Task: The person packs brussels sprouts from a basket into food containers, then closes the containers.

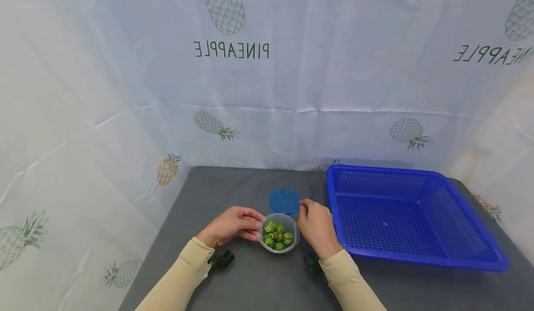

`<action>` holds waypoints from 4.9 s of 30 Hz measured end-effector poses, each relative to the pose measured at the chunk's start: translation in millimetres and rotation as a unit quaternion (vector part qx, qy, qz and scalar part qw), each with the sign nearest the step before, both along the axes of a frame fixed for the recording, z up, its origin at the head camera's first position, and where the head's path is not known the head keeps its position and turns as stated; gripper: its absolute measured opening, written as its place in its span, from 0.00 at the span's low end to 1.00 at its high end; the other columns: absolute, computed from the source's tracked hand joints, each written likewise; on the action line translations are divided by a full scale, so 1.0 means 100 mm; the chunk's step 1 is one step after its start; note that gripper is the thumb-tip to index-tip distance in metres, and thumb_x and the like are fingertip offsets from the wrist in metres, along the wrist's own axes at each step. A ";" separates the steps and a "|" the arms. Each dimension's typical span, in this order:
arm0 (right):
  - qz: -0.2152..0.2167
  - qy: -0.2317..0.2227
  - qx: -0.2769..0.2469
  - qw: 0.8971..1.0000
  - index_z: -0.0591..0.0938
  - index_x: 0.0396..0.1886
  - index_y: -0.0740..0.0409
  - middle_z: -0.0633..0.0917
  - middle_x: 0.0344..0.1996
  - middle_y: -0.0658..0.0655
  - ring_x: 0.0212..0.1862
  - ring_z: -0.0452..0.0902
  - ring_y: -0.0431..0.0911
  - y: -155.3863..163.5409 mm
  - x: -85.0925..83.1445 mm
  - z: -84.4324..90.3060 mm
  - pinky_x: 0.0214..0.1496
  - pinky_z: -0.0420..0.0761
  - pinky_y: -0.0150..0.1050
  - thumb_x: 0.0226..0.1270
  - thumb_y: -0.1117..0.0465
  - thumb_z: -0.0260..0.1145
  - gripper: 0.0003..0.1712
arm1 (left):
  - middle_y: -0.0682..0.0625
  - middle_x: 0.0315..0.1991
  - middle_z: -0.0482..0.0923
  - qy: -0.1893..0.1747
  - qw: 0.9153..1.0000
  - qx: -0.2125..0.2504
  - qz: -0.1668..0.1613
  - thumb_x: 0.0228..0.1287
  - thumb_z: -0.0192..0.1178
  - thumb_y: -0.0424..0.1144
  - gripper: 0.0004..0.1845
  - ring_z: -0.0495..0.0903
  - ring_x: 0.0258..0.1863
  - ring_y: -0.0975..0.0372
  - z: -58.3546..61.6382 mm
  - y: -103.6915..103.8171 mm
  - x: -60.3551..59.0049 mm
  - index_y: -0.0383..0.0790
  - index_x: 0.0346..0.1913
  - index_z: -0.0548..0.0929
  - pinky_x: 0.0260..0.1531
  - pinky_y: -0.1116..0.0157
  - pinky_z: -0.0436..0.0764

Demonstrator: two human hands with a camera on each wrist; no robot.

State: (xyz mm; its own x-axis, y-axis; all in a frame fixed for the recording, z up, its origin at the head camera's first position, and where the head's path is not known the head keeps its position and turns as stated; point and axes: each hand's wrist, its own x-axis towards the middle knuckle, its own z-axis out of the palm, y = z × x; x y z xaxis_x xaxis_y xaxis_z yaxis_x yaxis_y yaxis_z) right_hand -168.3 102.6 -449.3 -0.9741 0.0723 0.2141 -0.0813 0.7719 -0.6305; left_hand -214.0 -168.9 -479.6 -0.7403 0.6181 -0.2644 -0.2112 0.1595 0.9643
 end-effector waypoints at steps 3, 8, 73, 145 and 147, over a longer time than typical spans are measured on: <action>-0.024 0.010 0.022 0.999 0.92 0.50 0.65 0.91 0.30 0.59 0.21 0.76 0.44 0.03 -0.02 -0.02 0.22 0.78 0.41 0.80 0.67 0.60 0.15 | 0.46 0.45 0.91 -0.003 1.000 0.004 0.000 0.78 0.66 0.35 0.22 0.92 0.41 0.61 -0.03 0.02 0.00 0.28 0.68 0.81 0.48 0.60 0.95; -0.029 0.020 0.032 0.999 0.92 0.49 0.66 0.93 0.39 0.63 0.30 0.86 0.51 0.05 -0.06 -0.03 0.32 0.88 0.51 0.79 0.67 0.60 0.15 | 0.44 0.46 0.91 -0.015 1.000 0.011 -0.002 0.78 0.66 0.35 0.21 0.93 0.41 0.60 -0.03 0.06 -0.02 0.29 0.67 0.82 0.47 0.61 0.95; 0.047 0.038 -0.175 0.983 0.94 0.47 0.42 0.94 0.43 0.47 0.41 0.91 0.38 0.21 0.26 0.03 0.45 0.91 0.31 0.72 0.60 0.77 0.09 | 0.40 0.52 0.91 0.070 0.984 -0.029 0.160 0.75 0.67 0.35 0.12 0.93 0.47 0.58 0.50 0.13 0.16 0.33 0.55 0.91 0.62 0.50 0.91; 0.029 -0.186 -0.327 0.926 0.86 0.63 0.67 0.87 0.38 0.58 0.32 0.82 0.45 0.17 0.30 -0.22 0.33 0.92 0.38 0.78 0.64 0.70 0.19 | 0.42 0.44 0.91 0.015 0.989 -0.096 0.114 0.69 0.75 0.38 0.22 0.90 0.33 0.63 0.25 0.25 0.30 0.28 0.60 0.88 0.44 0.55 0.95; 0.028 -0.189 -0.331 0.924 0.85 0.64 0.66 0.86 0.37 0.57 0.31 0.81 0.45 0.17 0.30 -0.23 0.32 0.91 0.37 0.78 0.64 0.69 0.19 | 0.42 0.43 0.90 0.009 0.989 -0.093 0.113 0.70 0.75 0.38 0.22 0.90 0.33 0.62 0.24 0.25 0.30 0.27 0.61 0.87 0.42 0.57 0.96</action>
